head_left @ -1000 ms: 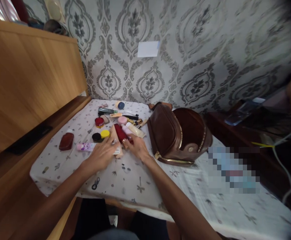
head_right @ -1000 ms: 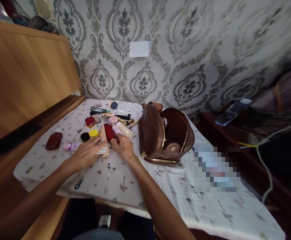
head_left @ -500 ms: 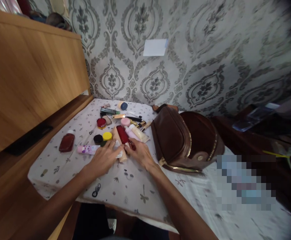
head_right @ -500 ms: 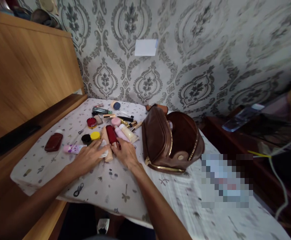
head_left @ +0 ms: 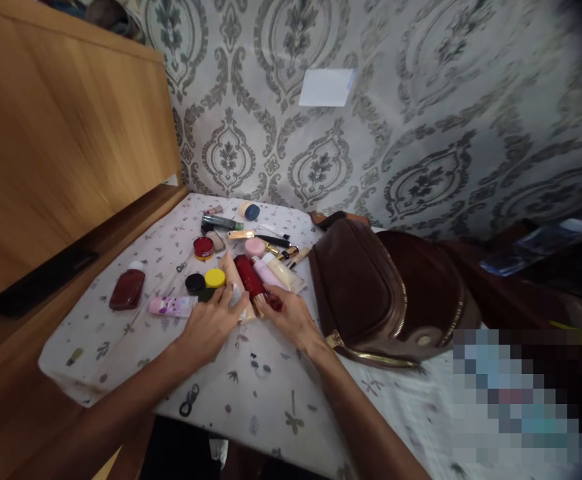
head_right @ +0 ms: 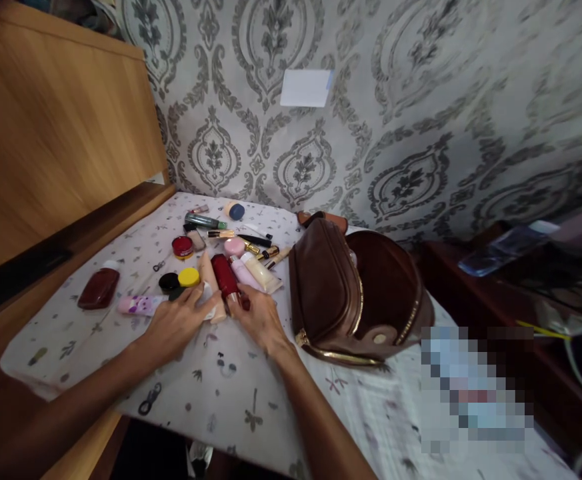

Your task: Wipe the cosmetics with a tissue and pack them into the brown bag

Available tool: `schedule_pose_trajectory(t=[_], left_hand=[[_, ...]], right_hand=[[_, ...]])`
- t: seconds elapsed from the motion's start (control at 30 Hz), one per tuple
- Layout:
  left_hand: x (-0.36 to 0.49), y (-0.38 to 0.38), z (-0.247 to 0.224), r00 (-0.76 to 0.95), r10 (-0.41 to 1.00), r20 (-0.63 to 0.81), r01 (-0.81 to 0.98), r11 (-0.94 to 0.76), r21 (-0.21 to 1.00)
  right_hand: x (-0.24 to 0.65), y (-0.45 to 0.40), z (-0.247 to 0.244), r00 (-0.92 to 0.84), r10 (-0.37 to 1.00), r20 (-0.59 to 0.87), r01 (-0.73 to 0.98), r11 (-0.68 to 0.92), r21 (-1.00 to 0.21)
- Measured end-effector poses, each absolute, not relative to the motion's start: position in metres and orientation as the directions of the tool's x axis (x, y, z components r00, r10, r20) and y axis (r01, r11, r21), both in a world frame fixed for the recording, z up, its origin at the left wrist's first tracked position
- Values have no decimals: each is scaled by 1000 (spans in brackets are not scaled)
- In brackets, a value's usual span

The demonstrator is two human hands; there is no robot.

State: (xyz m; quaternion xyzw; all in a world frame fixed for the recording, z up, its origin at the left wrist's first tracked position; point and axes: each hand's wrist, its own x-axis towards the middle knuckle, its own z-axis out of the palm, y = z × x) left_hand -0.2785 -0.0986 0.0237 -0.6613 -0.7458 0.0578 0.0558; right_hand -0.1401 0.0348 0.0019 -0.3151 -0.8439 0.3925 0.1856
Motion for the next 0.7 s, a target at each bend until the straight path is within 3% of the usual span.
schedule_pose_trajectory(t=[0.43, 0.7], left_hand=[[-282, -96, 25, -111, 994, -21, 972, 104, -209], [-284, -101, 18, -40, 999, 32, 975, 46, -218]], right_hand=[[-139, 36, 2, -742, 667, 67, 390, 511, -766], [-141, 33, 1, -730, 676, 95, 380, 518, -766]])
